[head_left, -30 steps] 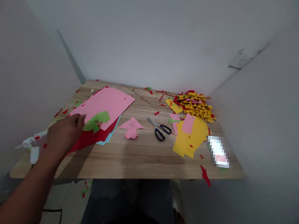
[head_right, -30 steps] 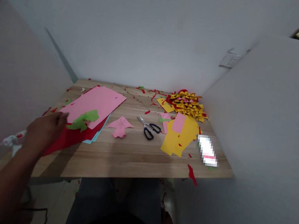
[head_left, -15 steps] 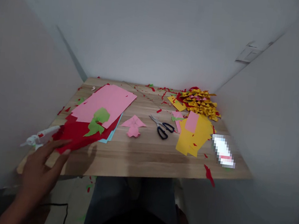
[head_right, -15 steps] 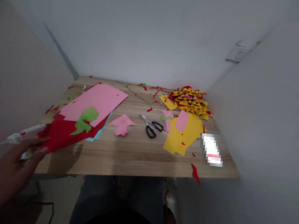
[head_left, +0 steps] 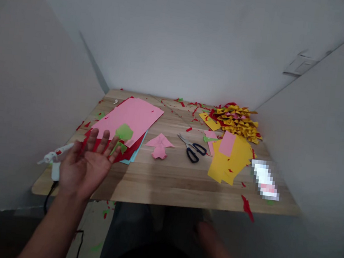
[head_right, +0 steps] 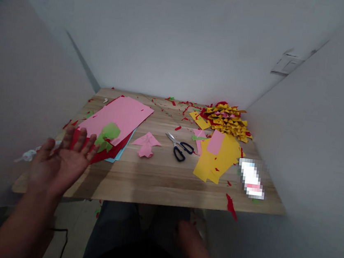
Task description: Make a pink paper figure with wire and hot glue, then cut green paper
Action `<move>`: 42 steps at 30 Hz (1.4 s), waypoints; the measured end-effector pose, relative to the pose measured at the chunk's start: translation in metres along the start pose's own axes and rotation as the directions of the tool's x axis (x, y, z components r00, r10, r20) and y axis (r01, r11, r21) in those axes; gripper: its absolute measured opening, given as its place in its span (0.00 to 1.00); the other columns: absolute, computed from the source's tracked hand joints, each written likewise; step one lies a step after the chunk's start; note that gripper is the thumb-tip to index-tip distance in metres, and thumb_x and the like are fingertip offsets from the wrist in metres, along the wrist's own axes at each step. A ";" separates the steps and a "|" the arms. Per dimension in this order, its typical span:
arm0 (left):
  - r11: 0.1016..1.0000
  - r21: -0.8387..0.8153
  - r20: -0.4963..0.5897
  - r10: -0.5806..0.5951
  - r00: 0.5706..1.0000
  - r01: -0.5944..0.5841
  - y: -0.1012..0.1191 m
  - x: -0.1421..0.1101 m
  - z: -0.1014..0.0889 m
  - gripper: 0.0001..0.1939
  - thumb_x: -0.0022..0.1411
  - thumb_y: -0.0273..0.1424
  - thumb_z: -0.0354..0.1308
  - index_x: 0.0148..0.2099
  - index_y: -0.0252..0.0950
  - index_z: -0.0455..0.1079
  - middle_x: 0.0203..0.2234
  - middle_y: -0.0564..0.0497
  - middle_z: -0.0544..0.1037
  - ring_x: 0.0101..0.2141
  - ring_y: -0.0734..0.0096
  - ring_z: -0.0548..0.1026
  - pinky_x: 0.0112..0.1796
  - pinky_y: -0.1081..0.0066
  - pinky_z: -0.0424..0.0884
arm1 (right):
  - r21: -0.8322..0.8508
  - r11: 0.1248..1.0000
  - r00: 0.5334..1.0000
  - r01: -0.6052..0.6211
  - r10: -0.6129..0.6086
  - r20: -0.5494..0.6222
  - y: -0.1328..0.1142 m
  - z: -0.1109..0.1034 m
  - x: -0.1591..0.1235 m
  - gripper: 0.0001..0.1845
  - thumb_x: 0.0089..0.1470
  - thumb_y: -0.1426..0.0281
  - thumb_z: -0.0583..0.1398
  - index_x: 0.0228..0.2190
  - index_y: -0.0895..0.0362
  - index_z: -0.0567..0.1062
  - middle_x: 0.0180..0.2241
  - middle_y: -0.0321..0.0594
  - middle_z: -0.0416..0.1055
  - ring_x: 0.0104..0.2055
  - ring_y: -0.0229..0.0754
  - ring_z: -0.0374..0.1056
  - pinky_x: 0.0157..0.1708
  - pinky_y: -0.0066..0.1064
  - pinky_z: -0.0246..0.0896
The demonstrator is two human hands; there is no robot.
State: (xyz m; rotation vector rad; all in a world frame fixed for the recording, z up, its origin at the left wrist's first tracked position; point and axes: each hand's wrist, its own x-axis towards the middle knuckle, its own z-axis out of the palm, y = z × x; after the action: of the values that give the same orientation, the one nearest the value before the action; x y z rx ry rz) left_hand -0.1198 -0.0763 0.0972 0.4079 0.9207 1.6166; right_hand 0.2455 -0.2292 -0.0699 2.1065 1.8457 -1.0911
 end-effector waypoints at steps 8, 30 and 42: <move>0.667 0.701 0.111 0.247 0.963 -0.252 -0.022 -0.016 -0.020 0.14 0.54 0.42 0.68 0.39 0.39 0.78 0.41 0.48 0.81 0.46 0.60 0.77 0.47 0.66 0.74 | 0.199 0.963 0.980 0.182 -0.195 0.047 -0.039 -0.007 0.000 0.14 0.58 0.71 0.53 0.32 0.58 0.80 0.36 0.50 0.81 0.40 0.49 0.77 0.39 0.34 0.63; 0.862 -0.485 0.121 0.229 0.966 -0.144 -0.034 0.041 0.052 0.16 0.69 0.37 0.43 0.30 0.39 0.61 0.18 0.57 0.65 0.20 0.77 0.63 0.27 0.76 0.64 | 0.863 0.324 0.866 0.387 -0.449 -0.220 -0.243 -0.012 -0.003 0.20 0.53 0.51 0.62 0.27 0.56 0.74 0.21 0.34 0.70 0.22 0.35 0.66 0.23 0.27 0.64; 0.838 0.261 0.120 0.464 0.878 -0.479 -0.019 0.003 0.022 0.24 0.65 0.42 0.56 0.20 0.37 0.56 0.18 0.56 0.60 0.23 0.75 0.62 0.29 0.73 0.63 | 0.376 0.853 0.883 0.362 -0.185 -0.431 -0.128 -0.077 0.063 0.07 0.58 0.72 0.58 0.36 0.56 0.76 0.29 0.40 0.76 0.32 0.42 0.70 0.36 0.30 0.55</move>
State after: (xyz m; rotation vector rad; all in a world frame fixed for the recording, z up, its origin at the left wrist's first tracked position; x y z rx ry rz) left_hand -0.0927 -0.0659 0.0962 0.9362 1.0724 1.9096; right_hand 0.1615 -0.1067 -0.0065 2.5068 2.3285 -1.3620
